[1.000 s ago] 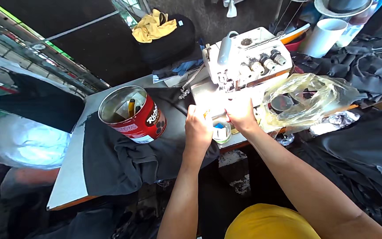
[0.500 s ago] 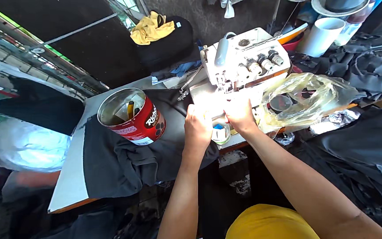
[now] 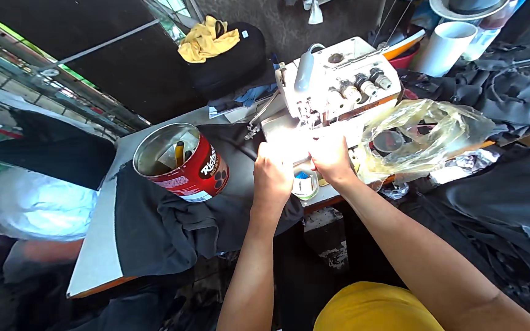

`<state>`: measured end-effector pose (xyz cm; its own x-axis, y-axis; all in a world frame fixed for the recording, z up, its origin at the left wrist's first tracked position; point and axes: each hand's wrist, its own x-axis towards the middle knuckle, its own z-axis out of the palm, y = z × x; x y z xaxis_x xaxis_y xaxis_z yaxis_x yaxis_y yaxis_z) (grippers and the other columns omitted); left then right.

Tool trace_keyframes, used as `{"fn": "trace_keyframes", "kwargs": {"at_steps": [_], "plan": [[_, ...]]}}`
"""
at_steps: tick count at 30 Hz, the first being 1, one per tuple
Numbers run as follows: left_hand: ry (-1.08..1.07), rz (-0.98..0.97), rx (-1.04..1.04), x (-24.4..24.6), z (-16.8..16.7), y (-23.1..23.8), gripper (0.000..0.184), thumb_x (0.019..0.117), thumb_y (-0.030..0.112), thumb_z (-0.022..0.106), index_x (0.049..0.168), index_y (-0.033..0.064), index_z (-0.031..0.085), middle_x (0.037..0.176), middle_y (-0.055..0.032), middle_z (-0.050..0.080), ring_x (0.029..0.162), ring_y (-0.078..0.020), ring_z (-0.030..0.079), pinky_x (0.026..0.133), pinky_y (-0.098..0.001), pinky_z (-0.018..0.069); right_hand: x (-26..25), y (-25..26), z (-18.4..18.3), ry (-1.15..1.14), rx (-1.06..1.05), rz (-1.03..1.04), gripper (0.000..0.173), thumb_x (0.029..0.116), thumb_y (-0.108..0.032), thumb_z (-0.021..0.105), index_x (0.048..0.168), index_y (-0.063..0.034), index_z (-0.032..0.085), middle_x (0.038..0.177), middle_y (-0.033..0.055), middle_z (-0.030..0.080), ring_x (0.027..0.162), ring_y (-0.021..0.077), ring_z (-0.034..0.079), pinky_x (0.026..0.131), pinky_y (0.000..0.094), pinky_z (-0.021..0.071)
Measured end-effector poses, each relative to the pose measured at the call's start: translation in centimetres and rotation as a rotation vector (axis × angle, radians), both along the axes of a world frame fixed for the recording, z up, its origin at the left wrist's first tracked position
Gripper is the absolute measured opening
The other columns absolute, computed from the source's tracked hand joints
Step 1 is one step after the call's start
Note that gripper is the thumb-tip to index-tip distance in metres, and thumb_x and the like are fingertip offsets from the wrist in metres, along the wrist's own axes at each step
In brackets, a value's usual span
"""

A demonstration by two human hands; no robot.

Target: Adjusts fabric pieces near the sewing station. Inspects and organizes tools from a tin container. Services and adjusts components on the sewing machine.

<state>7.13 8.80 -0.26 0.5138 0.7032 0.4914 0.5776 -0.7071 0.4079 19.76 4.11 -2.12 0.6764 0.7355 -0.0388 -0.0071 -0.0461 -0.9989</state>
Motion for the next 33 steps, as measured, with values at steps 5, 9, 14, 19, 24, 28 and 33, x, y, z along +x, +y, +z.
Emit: {"fn": "trace_keyframes", "kwargs": {"at_steps": [5, 9, 14, 19, 24, 28, 33], "plan": [[0.084, 0.037, 0.051, 0.2, 2.0, -0.5, 0.009, 0.0905, -0.002, 0.067, 0.097, -0.0060, 0.072, 0.102, -0.0214, 0.065, 0.092, -0.0329, 0.067, 0.079, -0.0457, 0.0572, 0.1, 0.4, -0.2, -0.010, 0.008, -0.025, 0.016, 0.0901, -0.005, 0.073, 0.104, -0.0034, 0.065, 0.069, 0.0080, 0.061, 0.043, 0.0136, 0.052, 0.041, 0.0300, 0.0488], [0.035, 0.103, 0.171, 0.9, 1.7, -1.3, 0.016, 0.0921, -0.001, 0.066, 0.105, 0.0000, 0.076, 0.109, -0.0184, 0.063, 0.094, -0.0275, 0.066, 0.079, -0.0376, 0.0576, 0.0, 0.4, -0.2, -0.006, 0.012, -0.025, 0.015, 0.0940, -0.012, 0.072, 0.105, -0.0034, 0.064, 0.068, 0.0072, 0.061, 0.043, 0.0135, 0.052, 0.042, 0.0304, 0.0488], [-0.338, 0.044, 0.179, 1.7, -1.5, -0.7, 0.009, 0.0924, -0.001, 0.065, 0.094, -0.0006, 0.073, 0.107, -0.0135, 0.058, 0.098, -0.0167, 0.060, 0.084, -0.0236, 0.0519, -0.2, -0.5, -0.1, -0.019, 0.025, 0.014, 0.017, 0.0944, -0.010, 0.070, 0.109, -0.0044, 0.064, 0.069, 0.0096, 0.061, 0.043, 0.0142, 0.051, 0.041, 0.0298, 0.0473], [-0.492, -0.049, -0.120, 2.7, -2.0, -2.1, 0.036, 0.1028, 0.007, 0.042, 0.133, -0.0030, 0.059, 0.131, -0.0169, 0.054, 0.118, -0.0176, 0.055, 0.099, -0.0291, 0.0478, 0.0, 0.1, -0.1, -0.039, 0.020, -0.018, 0.016, 0.0920, -0.006, 0.072, 0.106, -0.0027, 0.066, 0.076, 0.0099, 0.063, 0.047, 0.0149, 0.054, 0.046, 0.0323, 0.0511], [-0.696, -0.053, -0.611, 1.8, -0.8, -1.4, 0.043, 0.1089, 0.014, 0.037, 0.151, 0.0063, 0.039, 0.108, -0.0074, 0.062, 0.077, -0.0093, 0.062, 0.069, -0.0293, 0.0559, -0.1, -0.3, -0.1, -0.023, 0.012, 0.008, 0.017, 0.0941, -0.008, 0.069, 0.109, -0.0020, 0.064, 0.073, 0.0117, 0.063, 0.045, 0.0167, 0.055, 0.043, 0.0324, 0.0509], [-0.491, 0.009, -1.021, 0.8, 2.3, -1.1, 0.019, 0.1104, 0.013, 0.042, 0.101, 0.0038, 0.055, 0.061, -0.0022, 0.055, 0.042, -0.0060, 0.049, 0.041, -0.0175, 0.0422, 0.0, 0.2, 0.3, -0.040, -0.015, -0.024, 0.015, 0.0932, -0.006, 0.070, 0.107, -0.0013, 0.065, 0.076, 0.0115, 0.063, 0.049, 0.0174, 0.056, 0.047, 0.0345, 0.0516], [0.116, 0.163, -0.221, 0.7, 3.2, -1.2, 0.021, 0.1028, 0.008, 0.054, 0.113, -0.0001, 0.070, 0.098, -0.0185, 0.070, 0.087, -0.0304, 0.069, 0.078, -0.0496, 0.0561, -0.1, 0.0, 0.8, -0.007, -0.036, -0.007, 0.014, 0.0973, -0.008, 0.067, 0.111, -0.0022, 0.065, 0.081, 0.0127, 0.063, 0.048, 0.0174, 0.058, 0.045, 0.0336, 0.0536]]}}
